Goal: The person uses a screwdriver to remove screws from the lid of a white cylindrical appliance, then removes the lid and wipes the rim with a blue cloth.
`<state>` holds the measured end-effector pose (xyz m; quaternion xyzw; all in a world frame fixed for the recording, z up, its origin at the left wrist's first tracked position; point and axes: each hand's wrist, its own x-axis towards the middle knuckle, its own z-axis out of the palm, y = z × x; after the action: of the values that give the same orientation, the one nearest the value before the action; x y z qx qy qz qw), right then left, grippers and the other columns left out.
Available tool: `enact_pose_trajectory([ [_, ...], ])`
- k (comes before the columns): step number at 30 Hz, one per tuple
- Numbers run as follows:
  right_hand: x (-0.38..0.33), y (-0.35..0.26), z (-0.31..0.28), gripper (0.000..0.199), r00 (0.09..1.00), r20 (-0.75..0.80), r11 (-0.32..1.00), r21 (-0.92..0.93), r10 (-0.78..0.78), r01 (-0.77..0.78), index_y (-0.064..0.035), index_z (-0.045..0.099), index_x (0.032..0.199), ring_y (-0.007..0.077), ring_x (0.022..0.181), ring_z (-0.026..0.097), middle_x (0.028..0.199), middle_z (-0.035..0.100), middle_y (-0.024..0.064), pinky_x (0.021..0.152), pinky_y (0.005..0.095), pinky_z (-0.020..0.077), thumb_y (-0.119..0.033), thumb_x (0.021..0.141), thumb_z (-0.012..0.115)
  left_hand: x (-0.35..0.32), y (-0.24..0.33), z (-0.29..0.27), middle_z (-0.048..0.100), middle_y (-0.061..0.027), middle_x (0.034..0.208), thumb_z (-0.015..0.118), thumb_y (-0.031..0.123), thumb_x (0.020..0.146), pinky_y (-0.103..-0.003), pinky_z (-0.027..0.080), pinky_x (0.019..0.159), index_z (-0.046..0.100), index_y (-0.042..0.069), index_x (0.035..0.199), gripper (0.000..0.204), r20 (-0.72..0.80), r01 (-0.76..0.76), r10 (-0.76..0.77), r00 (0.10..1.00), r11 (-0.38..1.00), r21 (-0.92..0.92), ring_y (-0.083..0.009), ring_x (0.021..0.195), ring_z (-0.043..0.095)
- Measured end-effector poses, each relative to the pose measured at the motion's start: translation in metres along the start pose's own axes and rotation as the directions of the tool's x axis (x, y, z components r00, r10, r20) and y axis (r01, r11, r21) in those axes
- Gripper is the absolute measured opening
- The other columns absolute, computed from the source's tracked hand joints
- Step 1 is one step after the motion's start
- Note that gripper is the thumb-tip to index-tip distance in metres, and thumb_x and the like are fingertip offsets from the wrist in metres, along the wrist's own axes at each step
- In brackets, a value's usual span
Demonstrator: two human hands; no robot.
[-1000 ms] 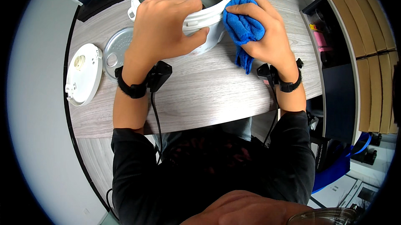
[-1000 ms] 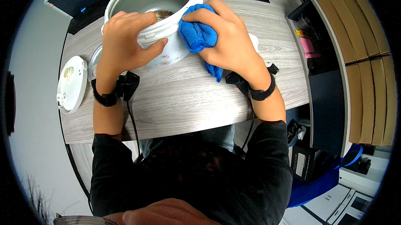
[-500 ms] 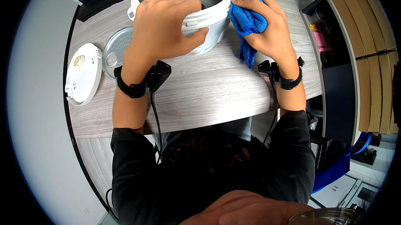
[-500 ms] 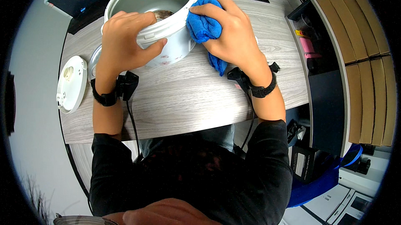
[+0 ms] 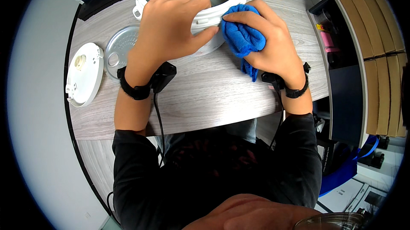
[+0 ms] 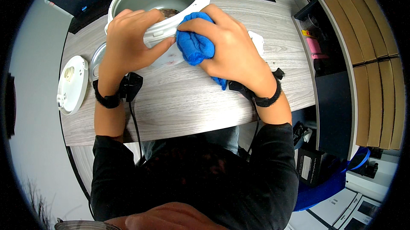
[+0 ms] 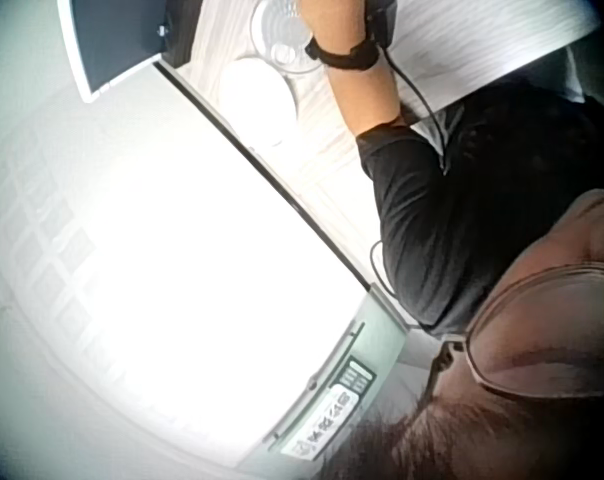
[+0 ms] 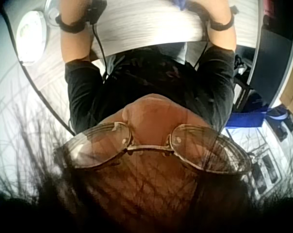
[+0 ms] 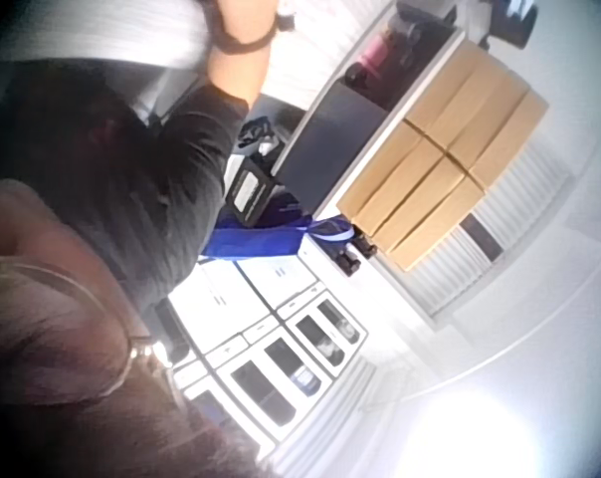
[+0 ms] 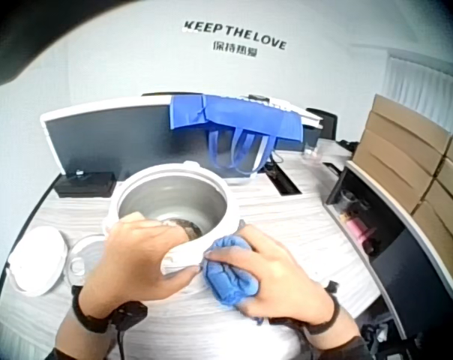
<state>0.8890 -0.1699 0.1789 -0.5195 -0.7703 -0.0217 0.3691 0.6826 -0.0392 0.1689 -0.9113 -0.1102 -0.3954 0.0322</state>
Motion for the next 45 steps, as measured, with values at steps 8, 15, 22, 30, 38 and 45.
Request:
enact_pose_trajectory([
  [8, -0.001, 0.015, -0.006, 0.055, 1.0, -0.025, 0.995, -0.101, 0.01, -0.012, -0.0183, 0.073, 0.114, 0.0361, 0.094, 0.069, 0.107, 0.064, 0.0098, 0.08, 0.0422, 0.058, -0.003, 0.063, 0.081, -0.007, -0.016, -0.032, 0.074, -0.009, 0.099, 0.089, 0.017, 0.071, -0.04, 0.046, 0.09, 0.073, 0.008, 0.109, 0.042, 0.13, -0.024, 0.046, 0.99, 0.986, -0.163, -0.0269, 0.09, 0.065],
  [15, 0.001, 0.003, -0.003, 0.05, 0.999, -0.052, 0.994, -0.112, -0.001, -0.005, -0.0149, 0.071, 0.112, 0.0362, 0.092, 0.069, 0.106, 0.064, 0.0109, 0.078, 0.0427, 0.0581, -0.002, 0.064, 0.08, -0.012, -0.029, -0.032, 0.075, -0.0105, 0.094, 0.093, 0.027, 0.066, -0.044, 0.047, 0.099, 0.076, 0.006, 0.102, 0.045, 0.189, 0.008, 0.021, 0.982, 0.988, -0.152, -0.0293, 0.092, 0.069],
  [22, -0.001, -0.002, -0.001, 0.048, 0.998, -0.063, 0.991, -0.13, -0.021, 0.012, -0.0115, 0.07, 0.11, 0.0366, 0.087, 0.068, 0.104, 0.064, 0.0122, 0.075, 0.042, 0.0575, -0.001, 0.063, 0.078, -0.005, -0.01, -0.004, 0.075, -0.0097, 0.091, 0.092, 0.039, 0.068, -0.037, 0.051, 0.079, 0.076, 0.006, 0.108, 0.054, 0.052, -0.019, 0.025, 0.998, 0.993, -0.12, -0.0256, 0.085, 0.068],
  [30, -0.002, -0.001, 0.006, 0.047, 0.995, -0.093, 0.986, -0.164, -0.018, 0.002, -0.0103, 0.07, 0.109, 0.0355, 0.085, 0.069, 0.103, 0.063, 0.012, 0.073, 0.0419, 0.0576, -0.003, 0.063, 0.08, -0.002, -0.001, 0.005, 0.074, -0.0073, 0.09, 0.09, 0.043, 0.068, -0.035, 0.049, 0.071, 0.076, 0.009, 0.115, 0.06, 0.007, 0.0, 0.0, 1.0, 0.998, -0.066, -0.024, 0.079, 0.065],
  [38, -0.002, 0.006, 0.0, 0.044, 0.995, -0.09, 0.987, -0.156, 0.032, -0.045, -0.013, 0.074, 0.107, 0.0343, 0.086, 0.07, 0.101, 0.066, 0.0099, 0.074, 0.0418, 0.0584, -0.006, 0.064, 0.082, -0.007, -0.005, -0.002, 0.076, -0.0092, 0.098, 0.089, 0.039, 0.071, -0.039, 0.049, 0.088, 0.075, 0.009, 0.117, 0.057, 0.073, -0.007, 0.013, 0.997, 0.997, -0.075, -0.0261, 0.087, 0.068],
  [45, -0.004, -0.003, 0.006, 0.048, 0.995, -0.099, 0.988, -0.148, 0.032, -0.046, -0.0112, 0.073, 0.108, 0.035, 0.086, 0.07, 0.101, 0.065, 0.0114, 0.073, 0.0417, 0.0587, -0.003, 0.061, 0.08, -0.011, -0.015, -0.007, 0.077, -0.0101, 0.101, 0.087, 0.034, 0.074, -0.041, 0.046, 0.095, 0.075, 0.008, 0.114, 0.048, 0.081, -0.037, 0.043, 0.996, 0.996, -0.077, -0.0272, 0.092, 0.068],
])
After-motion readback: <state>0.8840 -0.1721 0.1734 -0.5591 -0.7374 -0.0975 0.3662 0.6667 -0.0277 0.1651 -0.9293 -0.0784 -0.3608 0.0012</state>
